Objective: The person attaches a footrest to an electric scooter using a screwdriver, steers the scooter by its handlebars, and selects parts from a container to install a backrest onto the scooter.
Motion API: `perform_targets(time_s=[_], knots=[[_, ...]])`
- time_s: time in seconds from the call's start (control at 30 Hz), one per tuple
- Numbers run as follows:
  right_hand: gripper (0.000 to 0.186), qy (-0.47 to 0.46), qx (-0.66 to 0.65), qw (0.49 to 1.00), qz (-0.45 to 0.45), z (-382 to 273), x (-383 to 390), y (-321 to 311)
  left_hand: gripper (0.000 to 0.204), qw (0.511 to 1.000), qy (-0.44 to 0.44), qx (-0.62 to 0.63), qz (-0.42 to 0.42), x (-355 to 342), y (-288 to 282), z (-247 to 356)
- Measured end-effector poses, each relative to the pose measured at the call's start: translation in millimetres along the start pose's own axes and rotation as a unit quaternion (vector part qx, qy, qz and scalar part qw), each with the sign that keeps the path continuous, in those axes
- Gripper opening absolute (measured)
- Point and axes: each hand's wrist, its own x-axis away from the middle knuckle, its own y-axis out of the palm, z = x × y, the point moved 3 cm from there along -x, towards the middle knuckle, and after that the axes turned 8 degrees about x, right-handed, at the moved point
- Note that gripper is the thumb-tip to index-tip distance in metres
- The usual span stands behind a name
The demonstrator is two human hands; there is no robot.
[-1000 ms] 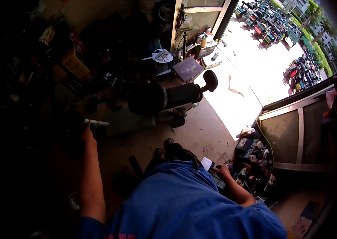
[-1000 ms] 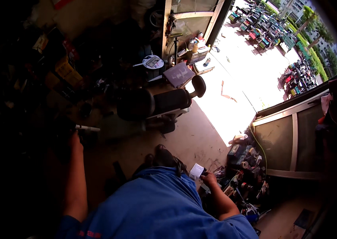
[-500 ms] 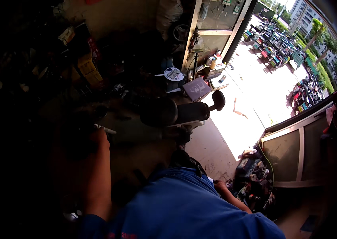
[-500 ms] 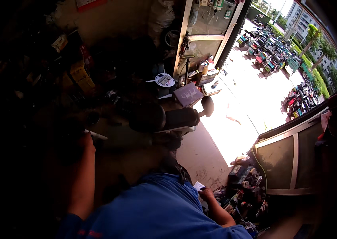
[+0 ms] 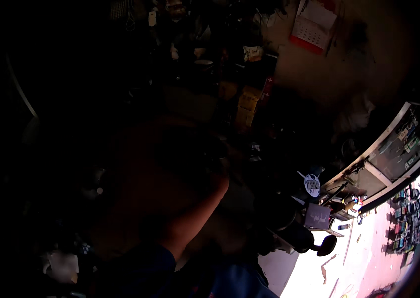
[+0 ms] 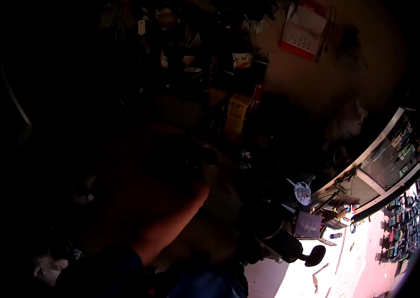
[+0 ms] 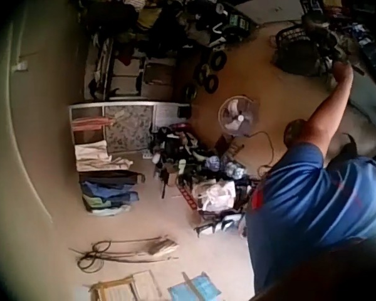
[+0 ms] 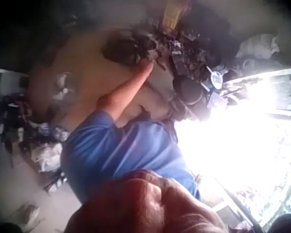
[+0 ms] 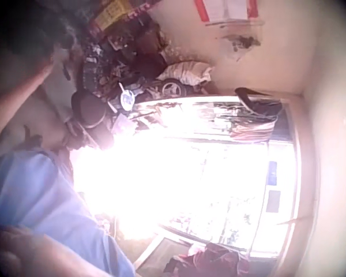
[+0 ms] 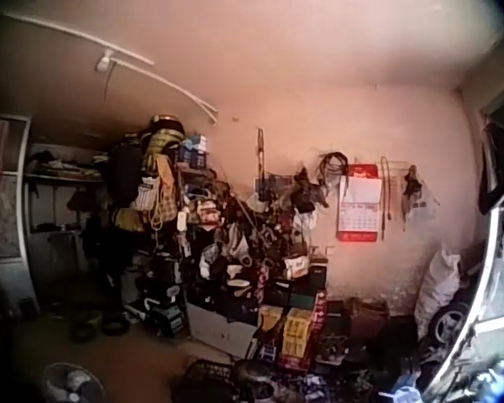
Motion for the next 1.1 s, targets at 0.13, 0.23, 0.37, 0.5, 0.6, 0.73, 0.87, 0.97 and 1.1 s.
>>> perform_targets(time_s=[0.13,0.23,0.37,0.5,0.6,0.73,0.87,0.97,1.1], knots=[[0.062,-0.017,-0.008,0.998,0.054,-21.8,-42.3,-52.3,0.031,0.976,0.083,0.16,0.124,-4.3,14.8,2.0],[0.063,-0.042,-0.014,0.995,0.091,-28.2,-96.5,-90.6,0.024,0.986,-0.076,0.151,-0.006,-24.7,26.8,-48.6],[0.064,-0.015,-0.032,0.988,0.153,2.5,-154.8,-149.3,0.027,0.985,-0.001,0.143,0.093,-18.3,8.7,-14.9],[0.066,-0.009,-0.033,0.986,0.163,-1.3,-243.8,-182.3,0.017,0.982,-0.1,0.162,0.006,-14.0,-0.5,-18.8],[0.067,-0.014,-0.021,0.99,0.141,-19.0,-302.2,-187.7,0.022,0.986,-0.093,0.125,0.062,-5.6,-13.3,-19.3],[0.068,-0.008,-0.001,0.994,0.106,-40.0,-354.4,-177.5,0.025,0.967,-0.159,0.198,0.01,14.8,-34.9,34.2],[0.069,-0.007,0.013,0.997,0.076,-67.1,-387.8,-160.8,0.021,0.966,-0.159,0.203,0.017,14.6,-28.4,37.6],[0.07,-0.004,0.018,0.998,0.063,-75.0,-399.2,-155.1,0.013,0.965,-0.163,0.202,0.022,19.4,-30.0,59.1],[0.072,0.002,0.019,0.999,0.05,-86.5,-403.2,-147.6,0.013,0.959,-0.166,0.224,0.039,19.2,-25.3,60.7]])
